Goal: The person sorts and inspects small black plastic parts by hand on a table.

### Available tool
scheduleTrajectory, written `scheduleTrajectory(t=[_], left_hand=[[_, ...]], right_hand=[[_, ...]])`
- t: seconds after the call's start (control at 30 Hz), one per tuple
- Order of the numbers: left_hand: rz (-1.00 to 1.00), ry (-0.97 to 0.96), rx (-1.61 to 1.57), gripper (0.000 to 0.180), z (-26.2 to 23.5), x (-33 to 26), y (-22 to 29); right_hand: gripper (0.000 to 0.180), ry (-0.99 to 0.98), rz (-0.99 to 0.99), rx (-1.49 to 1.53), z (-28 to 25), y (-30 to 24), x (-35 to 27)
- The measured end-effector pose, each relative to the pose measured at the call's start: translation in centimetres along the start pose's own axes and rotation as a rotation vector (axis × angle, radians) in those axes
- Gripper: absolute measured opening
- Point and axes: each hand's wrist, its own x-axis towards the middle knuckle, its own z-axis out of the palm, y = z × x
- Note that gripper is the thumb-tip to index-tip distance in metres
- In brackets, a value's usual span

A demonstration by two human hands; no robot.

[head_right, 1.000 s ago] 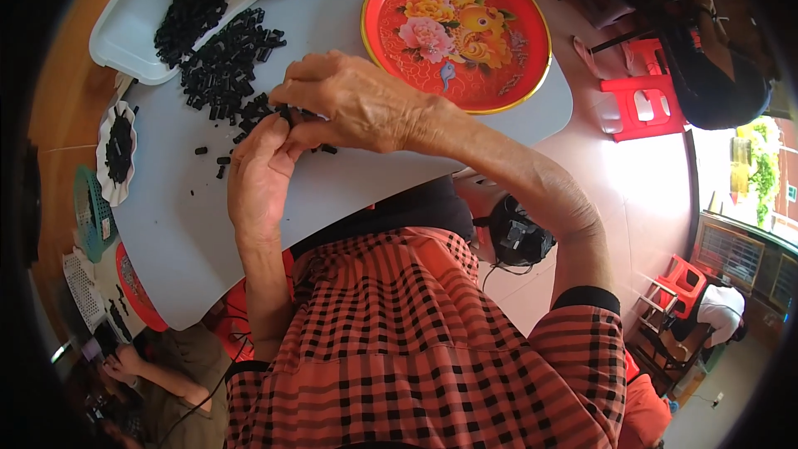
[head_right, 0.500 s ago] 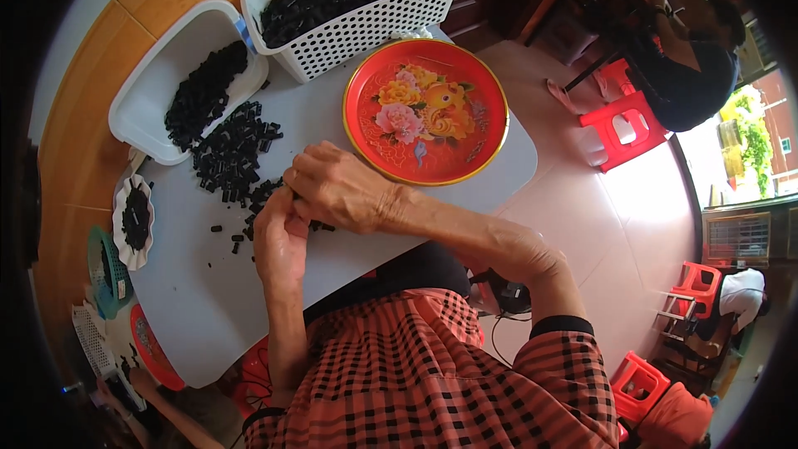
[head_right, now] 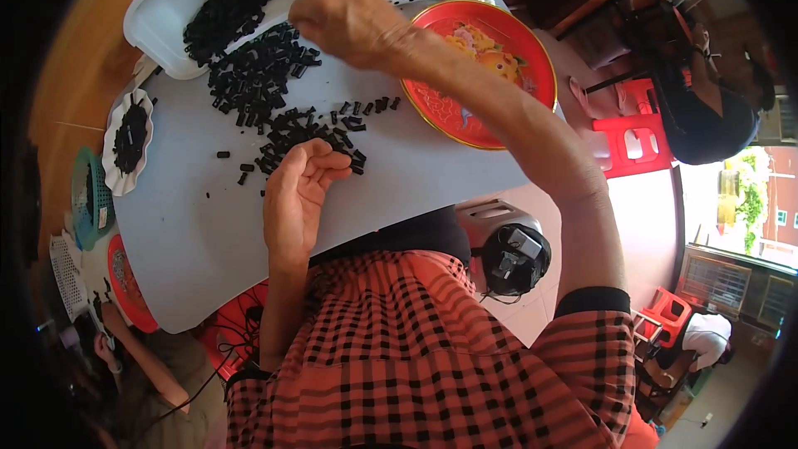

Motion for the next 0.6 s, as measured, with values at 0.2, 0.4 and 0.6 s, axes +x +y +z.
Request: scheduleTrajectory(t=[0.2,0.4,0.6], left_hand=[[0.008,-0.014,-0.014,0.03,-0.6,-0.3,0.0],[0.026,0.037,-0.032,0.029,-1.1,-0.2,-0.1],[0.008,0.027,-0.053,0.029,-0.9,-0.3,-0.1]], right_hand=[[0.02,-0.167,0.162,0.029,5.3,0.5,-1.3],[0.023,-0.313,0.118,0.139,5.9,-1.0,-1.8],[0.015,-0.107,0.221,0.165,6.5,-0.5,-0.6]])
